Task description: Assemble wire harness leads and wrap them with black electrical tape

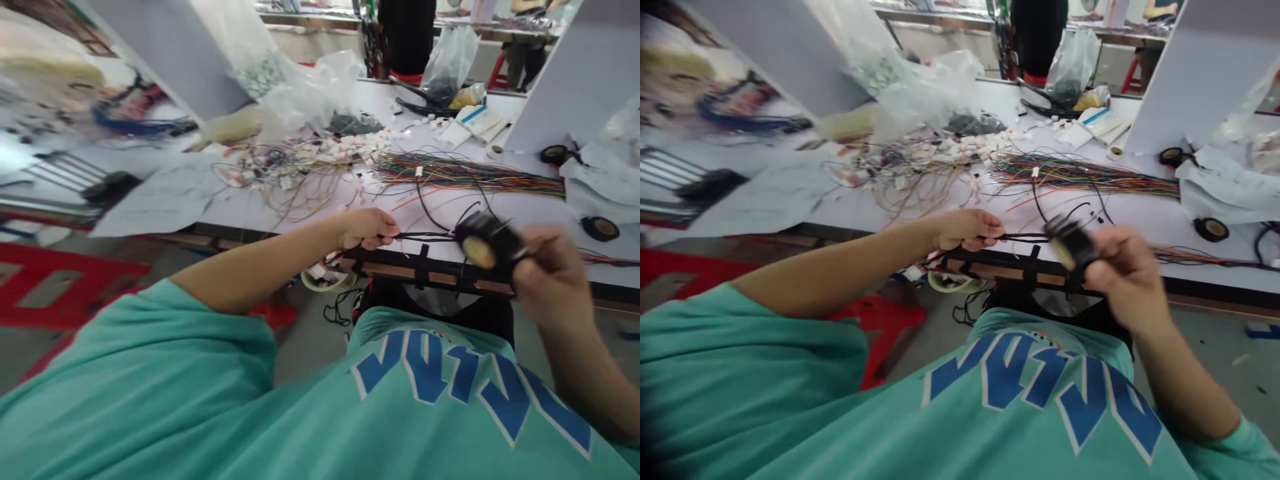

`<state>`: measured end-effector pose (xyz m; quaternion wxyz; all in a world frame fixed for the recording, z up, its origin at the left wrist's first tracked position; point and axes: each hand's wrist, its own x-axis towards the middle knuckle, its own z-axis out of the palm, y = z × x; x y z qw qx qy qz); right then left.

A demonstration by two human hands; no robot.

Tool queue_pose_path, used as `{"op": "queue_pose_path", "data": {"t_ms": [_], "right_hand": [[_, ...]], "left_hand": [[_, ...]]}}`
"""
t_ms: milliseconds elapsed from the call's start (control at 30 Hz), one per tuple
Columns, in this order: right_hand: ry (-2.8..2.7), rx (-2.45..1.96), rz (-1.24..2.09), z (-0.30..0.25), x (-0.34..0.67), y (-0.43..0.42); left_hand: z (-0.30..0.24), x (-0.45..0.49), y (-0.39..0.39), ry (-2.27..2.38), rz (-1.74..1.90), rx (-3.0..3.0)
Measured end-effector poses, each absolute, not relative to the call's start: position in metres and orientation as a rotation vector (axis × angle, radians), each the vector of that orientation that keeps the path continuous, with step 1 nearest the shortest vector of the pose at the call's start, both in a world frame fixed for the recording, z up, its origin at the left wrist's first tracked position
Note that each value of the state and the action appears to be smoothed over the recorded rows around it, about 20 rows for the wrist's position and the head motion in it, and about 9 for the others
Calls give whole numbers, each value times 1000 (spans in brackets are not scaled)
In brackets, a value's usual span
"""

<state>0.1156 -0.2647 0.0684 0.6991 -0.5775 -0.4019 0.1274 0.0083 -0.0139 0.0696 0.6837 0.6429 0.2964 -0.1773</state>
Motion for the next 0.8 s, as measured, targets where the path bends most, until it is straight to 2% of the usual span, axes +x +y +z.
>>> {"op": "queue_pose_path", "data": {"t_ms": [67, 133, 300, 800], "right_hand": [[-868, -1299, 618, 56, 68, -252], [-784, -1336, 701, 39, 42, -238], [-708, -1403, 660, 14, 28, -217], [-558, -1438, 533, 8, 12, -207]], "left_hand": [[68, -1, -19, 647, -412, 1351], [67, -10, -25, 619, -410, 1300], [67, -26, -39, 623, -336, 1306], [74, -36, -54, 631, -107, 1628]]}}
